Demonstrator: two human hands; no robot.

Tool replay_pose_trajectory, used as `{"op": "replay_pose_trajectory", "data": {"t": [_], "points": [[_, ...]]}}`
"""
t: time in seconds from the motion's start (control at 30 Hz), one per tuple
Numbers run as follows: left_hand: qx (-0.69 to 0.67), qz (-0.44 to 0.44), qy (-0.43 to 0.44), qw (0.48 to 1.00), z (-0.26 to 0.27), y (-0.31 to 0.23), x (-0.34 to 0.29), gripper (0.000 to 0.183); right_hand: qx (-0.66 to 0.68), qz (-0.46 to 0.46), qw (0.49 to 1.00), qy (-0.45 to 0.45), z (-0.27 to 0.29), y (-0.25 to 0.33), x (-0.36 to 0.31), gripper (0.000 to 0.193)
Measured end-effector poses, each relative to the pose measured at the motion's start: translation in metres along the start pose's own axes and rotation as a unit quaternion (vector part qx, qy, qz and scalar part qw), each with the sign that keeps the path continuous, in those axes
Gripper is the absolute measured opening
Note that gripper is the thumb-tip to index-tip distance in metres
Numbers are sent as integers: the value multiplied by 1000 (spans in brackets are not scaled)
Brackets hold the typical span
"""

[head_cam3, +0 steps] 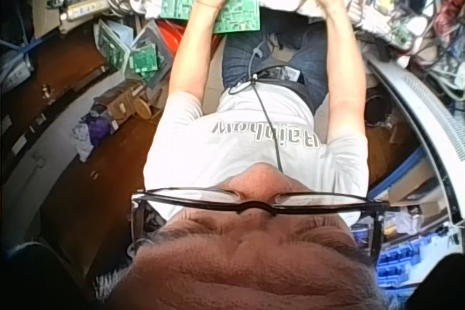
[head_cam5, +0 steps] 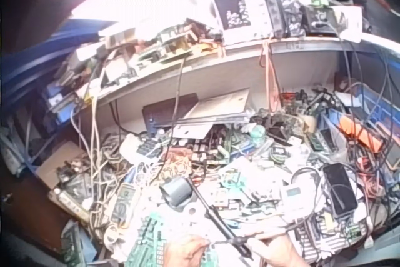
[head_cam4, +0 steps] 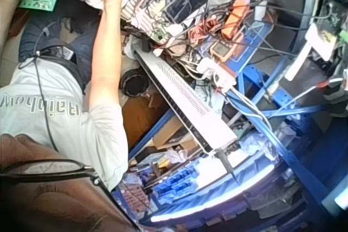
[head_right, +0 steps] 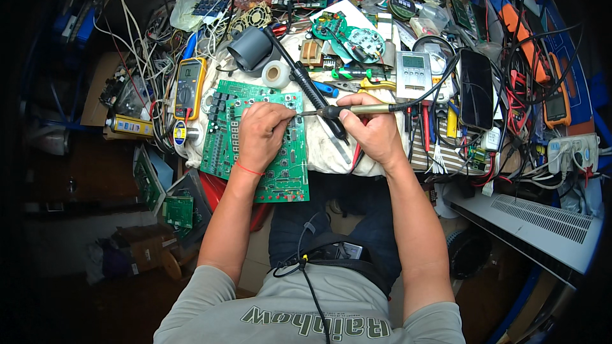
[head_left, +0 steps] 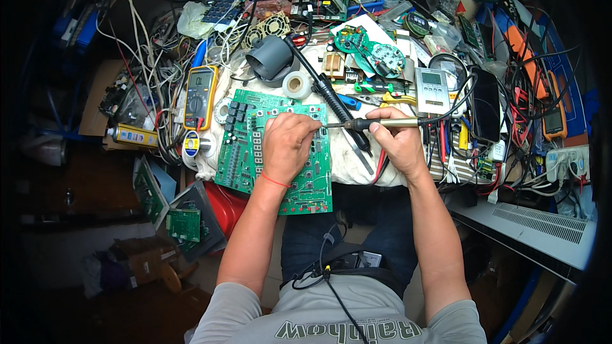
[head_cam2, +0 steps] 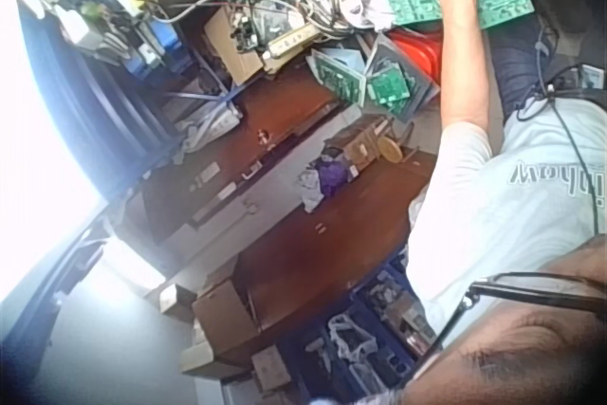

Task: The person uses a soldering iron to reflow solder joints on a green circuit board, then tests continuity with a multimeter. They flip the board over and continue soldering on the opposite side while seated at a cluttered electronics workbench.

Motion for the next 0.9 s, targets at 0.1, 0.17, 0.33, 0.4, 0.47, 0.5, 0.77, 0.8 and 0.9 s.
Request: {"op": "replay_pose_trajectory", "data": {"t": [0.1,0.17,0.33,0.4,0.47,0.5,0.77,0.8,0.9], "points": [[-1,2,-1,1000,0,0,0,17,-5,-6,1000,1,0,-1,0,22],[-1,4,-1,1000,0,0,0,16,-13,-12,1000,7,0,-1,-1,22],[2,7,2,1000,0,1,0,15,-16,0,1000,7,0,2,-1,21],[2,9,2,1000,-1,2,0,15,-18,11,1000,10,0,3,0,21],[2,10,2,1000,-1,2,0,14,-17,15,1000,11,-1,4,0,20],[2,11,3,1000,-2,2,0,14,-16,14,1000,11,-1,4,0,20],[17,-1,3,1000,-1,-2,1,16,-19,-30,999,17,0,1,-2,22],[19,-1,3,1000,-1,-3,0,16,-19,-29,999,17,0,1,-2,22],[21,-3,3,1000,-1,-4,1,17,-21,-27,999,19,0,2,-1,22]]}}
Point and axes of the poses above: each hand's wrist, its own x-axis towards the middle knuckle, its own z-axis out of the back of the hand, y = z × x, the point moved 9 cm from there along x, towards the middle knuckle, and after that the axes turned 3 degrees about -x, right-handed, at the moved point
